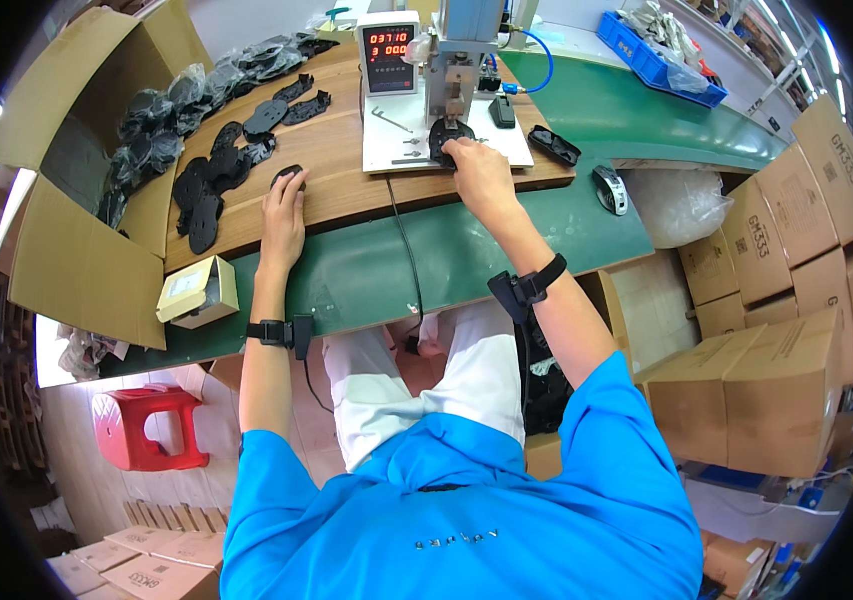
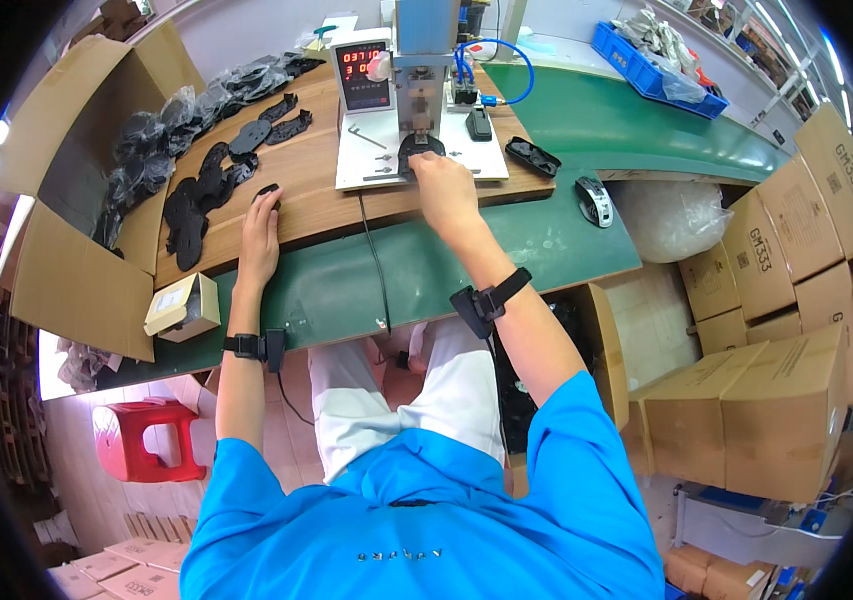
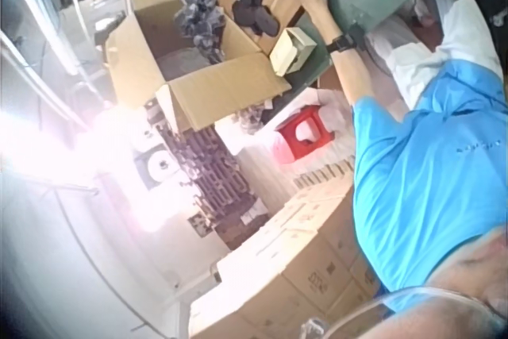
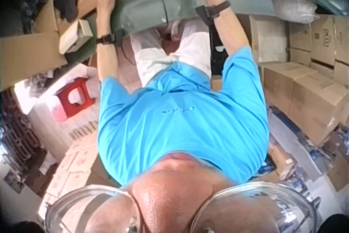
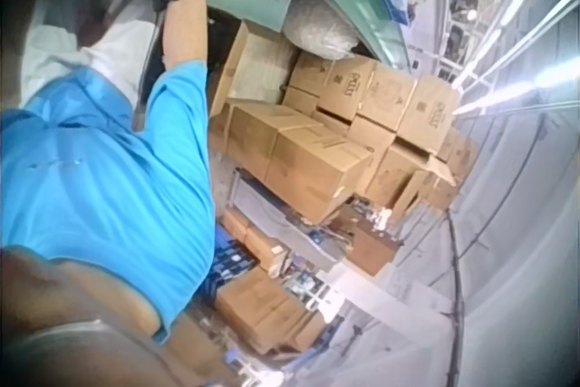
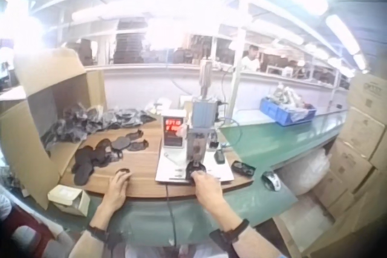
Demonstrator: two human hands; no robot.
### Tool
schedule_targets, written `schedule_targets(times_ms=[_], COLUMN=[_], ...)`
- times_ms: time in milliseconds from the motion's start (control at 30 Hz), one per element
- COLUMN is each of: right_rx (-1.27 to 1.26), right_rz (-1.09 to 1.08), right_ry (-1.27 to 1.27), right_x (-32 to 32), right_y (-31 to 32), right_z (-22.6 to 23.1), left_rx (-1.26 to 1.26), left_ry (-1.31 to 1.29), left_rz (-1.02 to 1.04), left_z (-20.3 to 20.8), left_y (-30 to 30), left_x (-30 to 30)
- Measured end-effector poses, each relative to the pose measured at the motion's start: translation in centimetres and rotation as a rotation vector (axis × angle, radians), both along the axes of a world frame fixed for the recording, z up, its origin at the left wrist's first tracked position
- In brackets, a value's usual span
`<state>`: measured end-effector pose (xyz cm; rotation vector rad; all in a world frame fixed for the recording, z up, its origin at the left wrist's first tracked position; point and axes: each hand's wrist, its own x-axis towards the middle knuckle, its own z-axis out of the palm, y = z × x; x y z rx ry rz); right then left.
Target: Assembling plastic electronic components using a pneumatic press machine.
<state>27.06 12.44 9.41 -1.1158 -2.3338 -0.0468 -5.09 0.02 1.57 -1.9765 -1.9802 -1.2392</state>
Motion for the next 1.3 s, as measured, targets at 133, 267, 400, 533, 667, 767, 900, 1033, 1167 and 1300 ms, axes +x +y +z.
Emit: schedule_targets(times_ms=[133,267,400,533,667,767,900,1033,1167,1300], right_rx=[-0.04,-0.043,-0.061,-0.024,0.013,0.029,0.012,-0.015,-0.011,-0.177], right_rz=[-0.011,-0.026,-0.026,-0.016,-0.019,-0.022,-0.041,-0.032,0.088,0.126], right_ry=[0.022,0.008,0.049,0.042,0.033,0.067,0.06,0.031,0.22,0.367], right_x=[-0.2,0.1,-0.1,0.0,-0.4,-0.3,-0.3,0.0,2.5,6.1], right_y=[0.0,0.1,-0.2,-0.4,-0.5,-0.3,-0.3,-0.1,1.3,-2.5], right_z=[0.1,0.0,0.2,0.2,0.4,0.0,0.0,0.2,1.4,2.4], left_rx=[0.04,0.045,0.031,-0.002,0.066,0.026,-0.071,0.029,0.074,0.11], left_ry=[-0.028,-0.035,0.033,0.07,0.166,0.132,0.274,0.297,0.325,0.364], left_rz=[-0.016,0.0,0.038,0.054,0.052,0.052,0.165,0.048,-0.163,-0.31], left_z=[0.2,0.2,0.1,-0.1,-0.6,-0.5,1.1,4.8,7.8,8.2], left_y=[0.3,0.3,0.1,0.0,0.3,0.3,0.1,0.3,2.1,4.1], left_x=[-0.4,0.5,0.6,0.7,-0.2,0.6,2.5,6.5,11.0,13.4])
